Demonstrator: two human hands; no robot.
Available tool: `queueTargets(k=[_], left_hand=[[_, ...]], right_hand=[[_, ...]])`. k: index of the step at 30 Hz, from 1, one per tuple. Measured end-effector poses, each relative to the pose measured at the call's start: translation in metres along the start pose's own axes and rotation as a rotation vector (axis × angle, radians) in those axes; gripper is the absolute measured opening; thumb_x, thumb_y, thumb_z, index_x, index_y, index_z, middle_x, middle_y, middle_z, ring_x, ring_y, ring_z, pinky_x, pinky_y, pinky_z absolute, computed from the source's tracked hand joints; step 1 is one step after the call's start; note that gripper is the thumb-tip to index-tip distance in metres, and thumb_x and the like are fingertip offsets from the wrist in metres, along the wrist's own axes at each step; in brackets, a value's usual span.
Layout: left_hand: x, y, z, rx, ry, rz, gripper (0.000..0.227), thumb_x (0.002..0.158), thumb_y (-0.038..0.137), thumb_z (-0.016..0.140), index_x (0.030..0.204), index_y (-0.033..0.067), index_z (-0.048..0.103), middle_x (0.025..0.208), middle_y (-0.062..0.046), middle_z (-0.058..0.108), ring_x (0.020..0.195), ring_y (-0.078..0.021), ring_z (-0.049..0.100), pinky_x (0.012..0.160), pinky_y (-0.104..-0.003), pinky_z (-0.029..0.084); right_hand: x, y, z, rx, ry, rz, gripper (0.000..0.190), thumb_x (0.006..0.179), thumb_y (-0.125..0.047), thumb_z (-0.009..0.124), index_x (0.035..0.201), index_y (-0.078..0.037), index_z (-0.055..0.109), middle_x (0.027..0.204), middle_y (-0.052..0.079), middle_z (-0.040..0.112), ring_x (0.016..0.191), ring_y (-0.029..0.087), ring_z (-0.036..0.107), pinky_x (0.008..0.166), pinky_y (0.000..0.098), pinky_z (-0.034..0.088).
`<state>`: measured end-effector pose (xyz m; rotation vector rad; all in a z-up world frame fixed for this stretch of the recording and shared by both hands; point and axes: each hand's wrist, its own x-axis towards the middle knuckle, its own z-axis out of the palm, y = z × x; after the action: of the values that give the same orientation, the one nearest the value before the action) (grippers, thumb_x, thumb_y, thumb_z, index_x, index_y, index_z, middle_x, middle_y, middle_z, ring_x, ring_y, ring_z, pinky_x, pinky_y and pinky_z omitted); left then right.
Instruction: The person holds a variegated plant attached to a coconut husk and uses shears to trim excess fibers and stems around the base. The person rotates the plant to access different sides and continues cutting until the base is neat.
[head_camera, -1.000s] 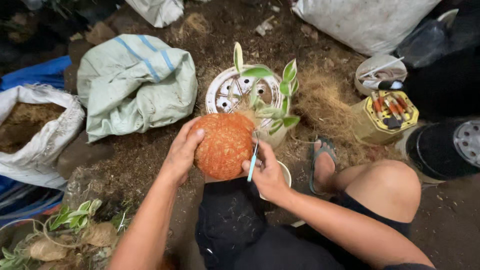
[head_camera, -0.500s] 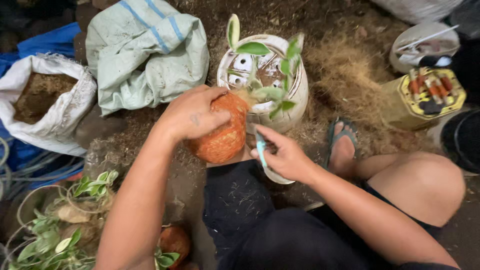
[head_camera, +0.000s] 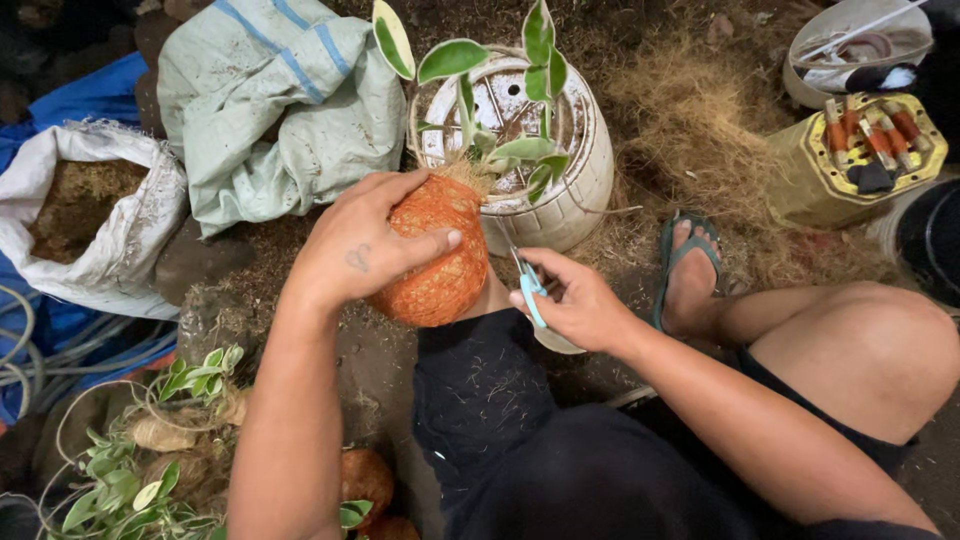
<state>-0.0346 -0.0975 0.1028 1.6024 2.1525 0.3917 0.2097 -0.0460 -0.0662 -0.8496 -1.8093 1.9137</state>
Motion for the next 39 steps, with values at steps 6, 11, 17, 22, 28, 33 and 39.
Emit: queueTargets(k=[6,11,17,22,28,33,39], left_hand=[[0.012,0.002,-0.001,0.031,-0.039,-0.081,0.087,0.071,0.060,0.076,0.137,0.0052,0.063,0.133,-0.023,0.064,0.121,-0.0380,0.062,0.103,-0.043,0.047],[0.025,0.003,-0.003,-0.064,-0.118,-0.143,0.078,0.073,0.057,0.075,0.133,0.0073,0.069,0.123,-0.019,0.072,0.113,-0.0312,0.070,0.100,-0.040,0.053],[0.047,-0.034,-0.001,-0.217,-0.207,-0.236,0.072,0.079,0.047,0.075,0.139,0.0095,0.062,0.117,-0.014,0.073,0.103,-0.0263,0.071,0.089,-0.040,0.057],[0.046,-0.087,0.011,-0.664,-0.156,-0.165,0.058,0.086,0.042,0.070,0.132,0.0064,0.067,0.119,-0.010,0.071,0.106,-0.0179,0.067,0.090,-0.034,0.054],[0.046,-0.110,0.025,-1.039,-0.254,-0.119,0.049,0.092,0.028,0.064,0.134,0.0032,0.062,0.123,-0.010,0.069,0.110,-0.0188,0.067,0.095,-0.034,0.055],[0.039,-0.093,0.026,-1.114,-0.326,-0.229,0.047,0.089,0.021,0.061,0.133,0.0029,0.064,0.123,-0.011,0.069,0.109,-0.0192,0.068,0.093,-0.035,0.056],[0.045,-0.035,-0.008,-0.404,-0.220,-0.112,0.058,0.081,0.007,0.056,0.138,0.0097,0.063,0.125,-0.012,0.068,0.087,-0.0350,0.068,0.071,-0.048,0.056]], right_hand=[[0.005,0.004,0.006,-0.396,0.265,-0.165,0.057,0.087,-0.033,0.079,0.134,-0.005,0.062,0.096,0.012,0.071,0.087,0.025,0.067,0.077,0.0374,0.054],[0.017,0.015,0.005,-0.507,0.324,-0.292,0.060,0.089,-0.036,0.078,0.136,-0.003,0.060,0.108,0.021,0.071,0.100,0.037,0.068,0.088,0.0451,0.053],[0.030,0.032,0.022,0.047,0.225,-0.003,0.059,0.095,-0.023,0.072,0.146,-0.007,0.049,0.112,0.013,0.068,0.097,0.022,0.065,0.084,0.0364,0.054],[0.038,0.032,0.057,0.042,0.167,-0.235,0.064,0.099,-0.017,0.069,0.155,-0.006,0.038,0.130,0.009,0.061,0.122,0.020,0.057,0.104,0.0343,0.049],[0.027,0.015,0.066,0.115,0.245,-0.422,0.067,0.102,-0.013,0.067,0.156,0.000,0.030,0.146,0.016,0.052,0.135,0.025,0.051,0.117,0.0384,0.042],[0.013,0.014,0.064,-0.012,0.284,-0.406,0.073,0.096,-0.012,0.073,0.152,0.001,0.028,0.144,0.016,0.049,0.131,0.027,0.054,0.113,0.0393,0.045],[0.025,0.004,0.053,-0.049,0.247,-0.458,0.071,0.096,-0.014,0.077,0.151,-0.004,0.034,0.139,0.015,0.055,0.128,0.025,0.058,0.112,0.0390,0.048]])
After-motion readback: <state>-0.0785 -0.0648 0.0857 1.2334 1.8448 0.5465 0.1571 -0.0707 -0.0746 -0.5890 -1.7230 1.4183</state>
